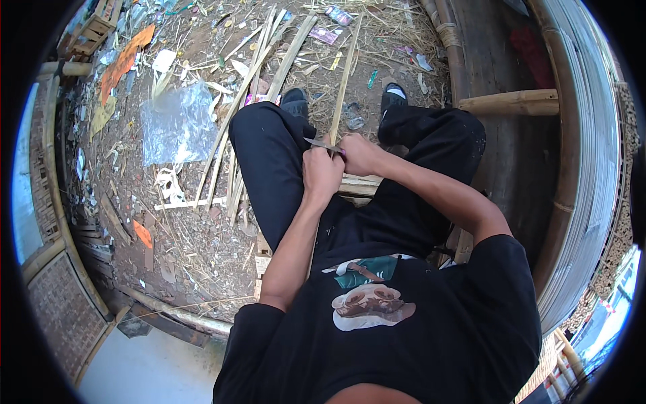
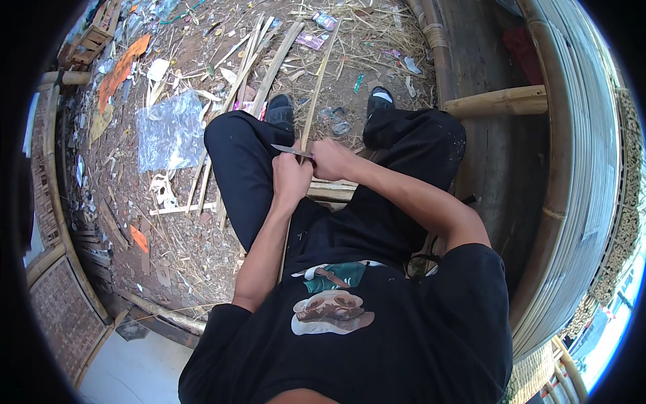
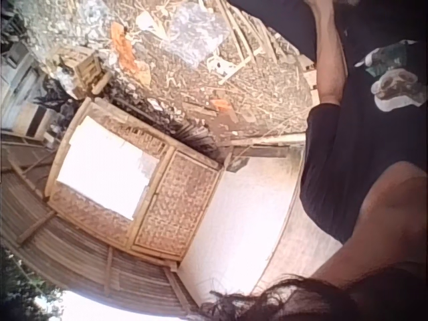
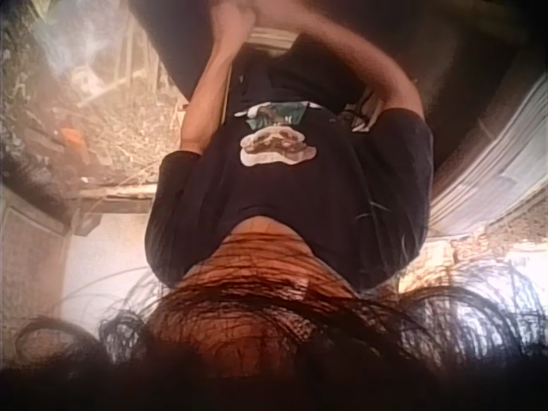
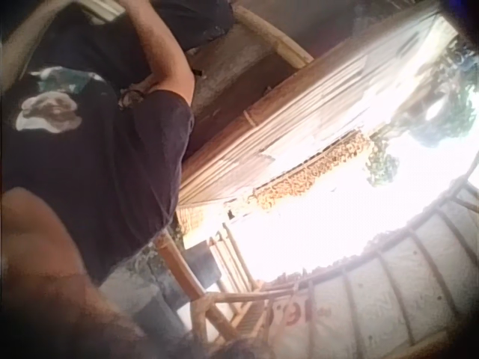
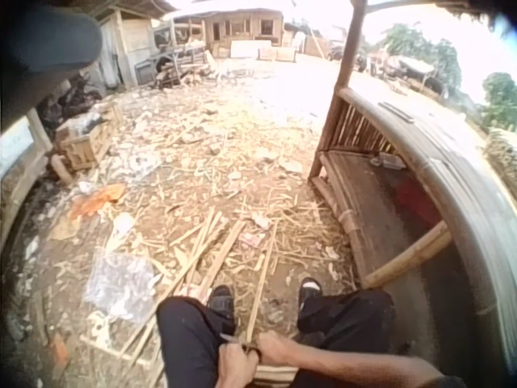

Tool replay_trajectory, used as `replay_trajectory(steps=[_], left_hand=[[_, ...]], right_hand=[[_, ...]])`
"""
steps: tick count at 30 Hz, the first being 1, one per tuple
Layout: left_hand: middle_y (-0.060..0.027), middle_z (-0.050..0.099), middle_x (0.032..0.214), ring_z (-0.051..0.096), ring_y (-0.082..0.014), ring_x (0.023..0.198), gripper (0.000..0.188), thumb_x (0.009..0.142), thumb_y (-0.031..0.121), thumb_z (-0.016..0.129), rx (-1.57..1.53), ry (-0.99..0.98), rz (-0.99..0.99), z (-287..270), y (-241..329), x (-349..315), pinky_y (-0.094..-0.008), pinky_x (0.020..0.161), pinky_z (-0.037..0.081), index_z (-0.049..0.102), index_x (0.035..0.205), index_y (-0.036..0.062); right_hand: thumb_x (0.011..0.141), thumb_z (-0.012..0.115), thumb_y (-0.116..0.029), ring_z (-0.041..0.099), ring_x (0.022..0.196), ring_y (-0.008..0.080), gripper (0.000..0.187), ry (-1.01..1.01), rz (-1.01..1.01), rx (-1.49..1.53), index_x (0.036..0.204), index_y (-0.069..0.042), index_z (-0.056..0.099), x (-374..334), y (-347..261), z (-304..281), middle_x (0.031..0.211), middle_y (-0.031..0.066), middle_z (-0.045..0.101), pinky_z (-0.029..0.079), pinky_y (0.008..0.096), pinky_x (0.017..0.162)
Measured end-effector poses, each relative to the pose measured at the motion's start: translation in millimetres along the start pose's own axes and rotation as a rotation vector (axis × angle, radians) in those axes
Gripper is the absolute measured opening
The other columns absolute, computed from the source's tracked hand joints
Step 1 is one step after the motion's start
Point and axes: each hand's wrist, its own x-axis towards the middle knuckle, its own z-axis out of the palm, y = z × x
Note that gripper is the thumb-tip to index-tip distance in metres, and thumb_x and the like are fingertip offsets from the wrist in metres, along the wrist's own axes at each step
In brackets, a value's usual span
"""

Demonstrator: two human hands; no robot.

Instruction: The person is sharpening a long piece of bamboo using a small knife.

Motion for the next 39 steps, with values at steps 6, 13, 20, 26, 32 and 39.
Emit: replay_trajectory(steps=[6,13,20,26,32,39], left_hand=[[-0.0268,0.062,0.073,0.062,-0.0443,0.073,0.021,0.082,0.006,0.057,0.015,0.023,0.008,-4.6,3.1,-2.5,-0.0488,0.064,0.048,0.061,0.1,-0.0029],[-0.0264,0.062,0.074,0.062,-0.0445,0.074,0.016,0.082,0.004,0.057,0.026,0.05,0.016,-1.1,-4.1,1.3,-0.0498,0.063,0.048,0.06,0.096,-0.004],[-0.0264,0.062,0.071,0.062,-0.0443,0.072,0.013,0.082,0.002,0.057,0.016,0.086,0.109,-8.9,-9.0,7.9,-0.0471,0.059,0.048,0.059,0.093,-0.0049],[-0.0255,0.061,0.069,0.065,-0.0402,0.067,0.016,0.083,0.004,0.058,0.012,0.128,0.125,-19.0,-8.4,5.8,-0.0442,0.057,0.047,0.06,0.096,-0.0051],[-0.0081,0.067,0.072,0.052,-0.0072,0.062,0.037,0.083,0.008,0.063,-0.248,-0.017,-0.01,-15.8,2.9,-2.5,-0.0293,0.061,0.046,0.062,0.119,-0.0006],[-0.0042,0.065,0.071,0.049,-0.0046,0.063,0.035,0.084,0.006,0.062,-0.272,-0.03,0.018,-14.8,-5.9,5.6,-0.0258,0.059,0.043,0.063,0.118,-0.0004]], right_hand=[[0.07,0.067,-0.016,0.065,0.077,0.0428,0.022,-0.029,0.114,0.044,0.084,0.0,0.07,-3.0,-15.7,-16.2,0.078,0.0251,0.066,0.054,0.0479,0.072],[0.071,0.068,-0.017,0.067,0.076,0.0406,0.022,0.038,0.145,-0.02,0.077,0.004,0.069,7.2,-6.3,-2.6,0.078,0.0254,0.066,0.054,0.0473,0.07],[0.072,0.068,-0.02,0.067,0.076,0.0392,0.022,0.116,0.107,-0.079,0.075,0.002,0.069,17.5,-9.9,-4.3,0.077,0.0244,0.066,0.055,0.0458,0.068],[0.076,0.066,-0.019,0.067,0.081,0.0404,0.021,0.208,0.115,-0.036,0.077,0.002,0.069,32.3,-9.3,-2.0,0.079,0.0251,0.067,0.055,0.0471,0.072],[0.079,0.059,-0.015,0.067,0.083,0.0409,0.02,0.588,0.426,0.067,0.082,0.003,0.068,52.9,60.9,-59.2,0.084,0.0269,0.067,0.054,0.0475,0.075],[0.073,0.059,-0.012,0.065,0.076,0.0445,0.017,0.464,0.2,0.163,0.073,0.003,0.067,6.1,-9.1,-30.5,0.074,0.0285,0.064,0.054,0.0496,0.074]])
